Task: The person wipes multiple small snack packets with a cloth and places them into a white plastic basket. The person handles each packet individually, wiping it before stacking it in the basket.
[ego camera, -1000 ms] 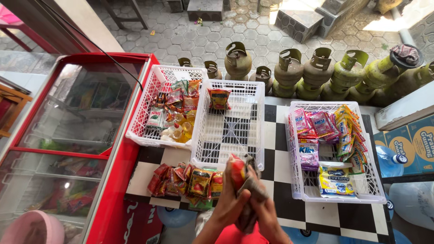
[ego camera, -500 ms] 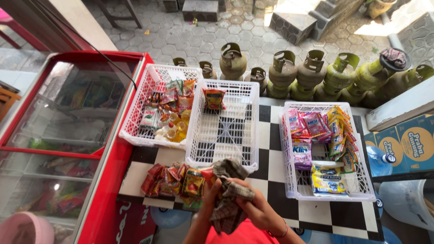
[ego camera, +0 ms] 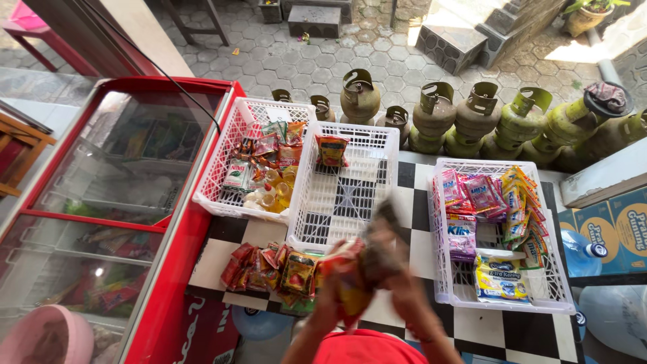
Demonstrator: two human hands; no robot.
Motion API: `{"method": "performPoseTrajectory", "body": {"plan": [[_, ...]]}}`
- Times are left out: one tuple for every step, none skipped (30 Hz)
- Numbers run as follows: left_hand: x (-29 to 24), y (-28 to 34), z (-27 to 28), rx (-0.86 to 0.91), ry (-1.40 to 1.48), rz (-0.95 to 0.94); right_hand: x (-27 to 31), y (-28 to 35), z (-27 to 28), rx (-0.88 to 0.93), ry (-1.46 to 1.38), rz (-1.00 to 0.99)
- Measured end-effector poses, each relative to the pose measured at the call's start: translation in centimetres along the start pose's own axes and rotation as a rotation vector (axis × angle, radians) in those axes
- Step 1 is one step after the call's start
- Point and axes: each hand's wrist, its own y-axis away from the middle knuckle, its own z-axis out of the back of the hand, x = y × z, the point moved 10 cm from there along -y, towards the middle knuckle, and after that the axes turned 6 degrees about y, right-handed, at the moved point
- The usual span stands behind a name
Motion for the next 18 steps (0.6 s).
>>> {"method": "performPoseTrajectory", "body": {"plan": [[0.8, -0.2, 0.4, -0.027, -0.046, 0.025, 2.8, 0.2, -2.3, 0.042, 0.198, 0.179], [1.7, -0.3, 0.4, -0.021, 0.061, 0.073, 4.9, 0.7, -4.1, 0.072, 0.335, 0.287], [2.2, -0.5, 0.3, -0.014, 0.168, 0.121, 6.5, 1.2, -5.1, 0.099, 0.427, 0.357], [2.3, -0.8, 0.1, -0.004, 0.272, 0.17, 7.9, 1.7, -5.7, 0.123, 0.497, 0.413], [0.5, -1.3, 0.1, 0.011, 0.197, 0.065, 8.9, 2.4, -6.3, 0.16, 0.516, 0.429], [-1.2, -1.2, 0.2, 0.016, 0.125, -0.035, 9.4, 3.3, -6.8, 0.209, 0.513, 0.413], [-2.7, -0.9, -0.1, 0.019, 0.053, -0.133, 9.9, 4.2, -7.2, 0.225, 0.533, 0.391], [-3.3, -1.3, -0.4, 0.022, 0.053, -0.131, 10.1, 4.3, -7.4, 0.241, 0.553, 0.384], [-3.9, -1.7, -0.6, 0.026, 0.054, -0.128, 10.1, 3.9, -7.5, 0.257, 0.574, 0.377], [-4.0, -1.7, -0.9, 0.025, 0.052, -0.121, 10.4, 3.7, -7.2, 0.218, 0.536, 0.379], [-3.1, -1.6, -1.5, 0.049, 0.09, -0.052, 10.6, 3.2, -6.7, 0.178, 0.497, 0.381], [-1.8, -1.4, -2.1, 0.069, 0.131, 0.02, 10.6, 2.6, -6.1, 0.141, 0.459, 0.378], [-0.4, -0.8, -2.7, 0.089, 0.173, 0.091, 10.2, 2.1, -5.5, 0.12, 0.433, 0.332], [0.5, -0.1, -2.5, 0.053, 0.047, 0.095, 9.9, 1.3, -4.8, 0.1, 0.406, 0.292], [1.3, 0.5, -2.4, 0.016, -0.078, 0.1, 9.7, 0.4, -4.2, 0.08, 0.379, 0.25], [1.7, 0.7, -2.2, -0.015, -0.206, 0.106, 9.0, -0.5, -4.1, 0.121, 0.31, 0.173], [1.6, 0.9, -2.4, -0.017, -0.243, 0.071, 8.4, -1.3, -4.0, 0.162, 0.241, 0.096], [1.6, 1.2, -2.6, -0.021, -0.273, 0.043, 7.7, -1.3, -4.0, 0.204, 0.176, 0.011]]}}
